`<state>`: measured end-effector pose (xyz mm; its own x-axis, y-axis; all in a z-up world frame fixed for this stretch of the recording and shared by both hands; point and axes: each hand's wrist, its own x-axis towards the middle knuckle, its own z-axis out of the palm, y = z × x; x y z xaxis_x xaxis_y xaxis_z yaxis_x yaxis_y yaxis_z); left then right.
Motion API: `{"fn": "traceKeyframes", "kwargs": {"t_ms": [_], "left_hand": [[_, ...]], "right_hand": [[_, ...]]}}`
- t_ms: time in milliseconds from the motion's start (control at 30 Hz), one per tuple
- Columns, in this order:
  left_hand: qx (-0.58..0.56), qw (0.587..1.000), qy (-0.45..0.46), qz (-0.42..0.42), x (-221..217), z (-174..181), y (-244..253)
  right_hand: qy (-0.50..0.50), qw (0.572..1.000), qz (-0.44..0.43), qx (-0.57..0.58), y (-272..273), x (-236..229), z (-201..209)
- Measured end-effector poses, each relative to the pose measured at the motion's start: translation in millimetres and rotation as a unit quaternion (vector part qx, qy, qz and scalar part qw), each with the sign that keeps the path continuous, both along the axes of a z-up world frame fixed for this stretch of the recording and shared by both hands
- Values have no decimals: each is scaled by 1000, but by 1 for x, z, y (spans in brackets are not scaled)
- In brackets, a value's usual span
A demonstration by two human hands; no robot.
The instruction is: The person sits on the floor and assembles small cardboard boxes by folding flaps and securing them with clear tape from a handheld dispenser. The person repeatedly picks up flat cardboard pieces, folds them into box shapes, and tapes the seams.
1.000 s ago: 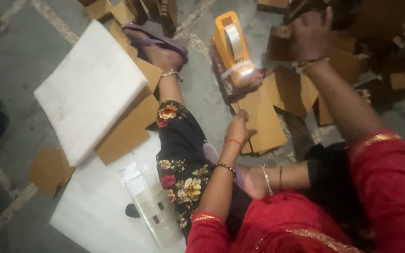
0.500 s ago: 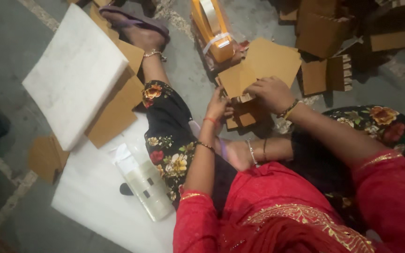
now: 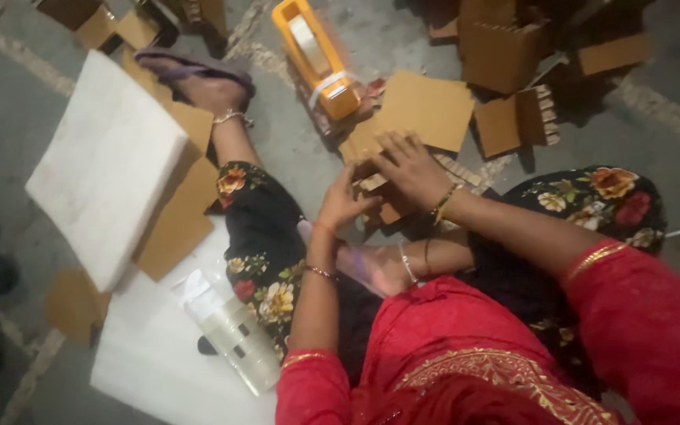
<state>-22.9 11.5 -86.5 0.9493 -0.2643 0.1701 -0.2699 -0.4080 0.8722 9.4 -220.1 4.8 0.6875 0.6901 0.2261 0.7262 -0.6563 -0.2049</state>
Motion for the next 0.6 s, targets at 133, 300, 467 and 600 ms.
{"fn": "traceKeyframes", "kwargs": {"t_ms": [133,300,467,600], "left_hand": [[20,981,127,148,-6,30,-23],[89,972,98,192,-11,31,-29],[180,958,69,213,-11,14,-31],[67,967,67,236,-12,26,-40]], "right_hand": [[296,924,124,210,-18,51,-6],[222,963,-144,43,-59,91,-9],[94,978,-179,-50,-57,82,-35],[77,967,-240,-44,-57,85,-26]]}}
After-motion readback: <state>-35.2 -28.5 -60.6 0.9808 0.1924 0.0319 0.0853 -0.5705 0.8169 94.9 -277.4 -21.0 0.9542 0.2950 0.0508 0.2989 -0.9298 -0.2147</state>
